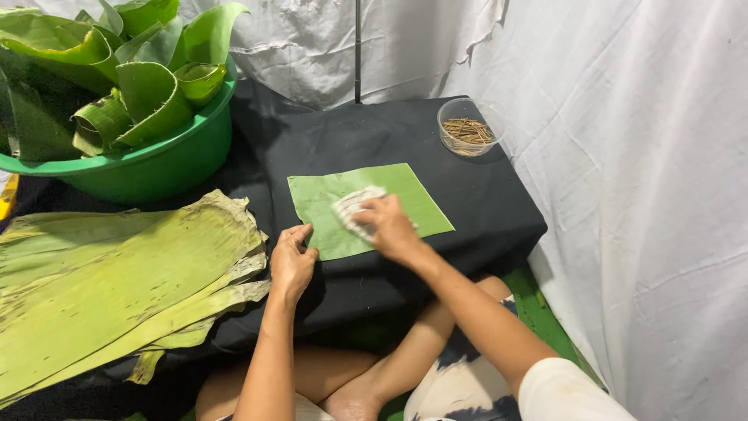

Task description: The person cleans individual banana leaves using a white cloth and then folds them into specific shapes, such as cones, likely for food preparation.

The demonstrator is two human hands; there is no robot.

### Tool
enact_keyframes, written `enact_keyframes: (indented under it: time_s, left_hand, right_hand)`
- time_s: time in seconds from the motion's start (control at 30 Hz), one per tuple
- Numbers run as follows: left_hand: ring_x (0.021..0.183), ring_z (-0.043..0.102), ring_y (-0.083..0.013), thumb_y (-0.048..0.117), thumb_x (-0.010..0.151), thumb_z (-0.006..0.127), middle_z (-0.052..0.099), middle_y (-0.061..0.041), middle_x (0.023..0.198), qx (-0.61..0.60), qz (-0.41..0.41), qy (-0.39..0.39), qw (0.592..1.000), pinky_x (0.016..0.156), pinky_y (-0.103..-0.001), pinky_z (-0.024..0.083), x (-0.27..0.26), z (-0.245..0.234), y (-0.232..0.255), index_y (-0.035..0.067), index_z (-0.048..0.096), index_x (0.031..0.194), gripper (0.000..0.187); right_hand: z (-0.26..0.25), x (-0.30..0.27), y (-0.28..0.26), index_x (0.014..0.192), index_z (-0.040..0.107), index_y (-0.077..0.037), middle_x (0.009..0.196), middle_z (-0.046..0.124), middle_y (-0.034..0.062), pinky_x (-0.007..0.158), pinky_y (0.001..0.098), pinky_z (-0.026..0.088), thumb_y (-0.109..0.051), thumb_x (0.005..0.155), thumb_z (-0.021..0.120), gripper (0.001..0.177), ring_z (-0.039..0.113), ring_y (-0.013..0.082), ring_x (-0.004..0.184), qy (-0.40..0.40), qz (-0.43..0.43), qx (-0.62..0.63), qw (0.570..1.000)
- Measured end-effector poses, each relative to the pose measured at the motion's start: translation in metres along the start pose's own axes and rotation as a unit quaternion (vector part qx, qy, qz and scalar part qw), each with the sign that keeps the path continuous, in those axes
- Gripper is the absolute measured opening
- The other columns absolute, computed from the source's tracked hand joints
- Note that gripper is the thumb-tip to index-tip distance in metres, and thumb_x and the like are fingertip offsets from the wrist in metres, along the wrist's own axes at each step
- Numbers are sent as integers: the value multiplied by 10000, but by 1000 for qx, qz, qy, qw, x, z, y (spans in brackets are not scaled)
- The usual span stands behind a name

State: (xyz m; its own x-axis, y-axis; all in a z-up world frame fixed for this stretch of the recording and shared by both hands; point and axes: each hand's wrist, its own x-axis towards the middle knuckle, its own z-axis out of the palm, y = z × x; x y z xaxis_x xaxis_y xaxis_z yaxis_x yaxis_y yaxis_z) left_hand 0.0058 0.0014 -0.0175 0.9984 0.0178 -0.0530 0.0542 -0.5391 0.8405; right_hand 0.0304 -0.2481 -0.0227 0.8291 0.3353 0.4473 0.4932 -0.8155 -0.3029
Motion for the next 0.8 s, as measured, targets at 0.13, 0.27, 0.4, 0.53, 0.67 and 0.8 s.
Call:
enact_keyframes:
  time_s: [0.13,0.27,0.4,0.53,0.67,0.8]
  left_hand:
    - [920,722,-225,113,751,674,646,-25,1343,-3,-2,-1,1000,824,-365,556,-5,-3,6,139,692,1352,602]
    - [934,721,-237,106,753,681,649,-47,1343,-4,6,4,1000,821,-372,549,-7,-3,7,123,689,1354,601]
    - [944,719,-219,125,760,686,643,-26,1349,3,4,0,1000,814,-355,551,-6,-4,8,137,687,1357,598]
    - [948,717,-225,117,773,686,644,-42,1348,-1,4,4,1000,810,-357,548,-8,-3,9,119,684,1363,590]
    - [955,718,-224,116,781,695,640,-44,1351,2,6,1,1000,819,-367,554,-6,-3,7,112,675,1367,586]
    - [948,716,-212,122,783,696,636,-28,1352,-7,-3,-6,1000,811,-358,548,-4,-3,6,117,678,1363,580]
  right_hand:
    - [-34,-28,69,1033,780,-338,1190,676,-4,986,364,446,-52,745,691,415,567,296,1057,12,47,-43,998]
    - [-69,-36,111,1015,805,-362,1103,694,1,908,374,494,13,741,623,499,610,314,1009,23,152,-108,982]
    - [-72,-13,100,1048,798,-317,1071,718,-16,971,351,464,19,718,586,516,665,250,1104,91,109,-48,989]
    - [-41,5,49,1070,777,-338,1070,727,-64,968,359,457,19,689,588,555,655,196,1115,70,70,1,995]
    - [-56,-1,36,1166,770,-280,1170,726,76,1036,434,459,-102,820,648,408,657,316,1166,-50,128,119,983]
    - [-77,-13,92,1207,760,-258,1101,735,95,979,438,513,-83,903,586,392,687,325,1114,-15,269,70,960]
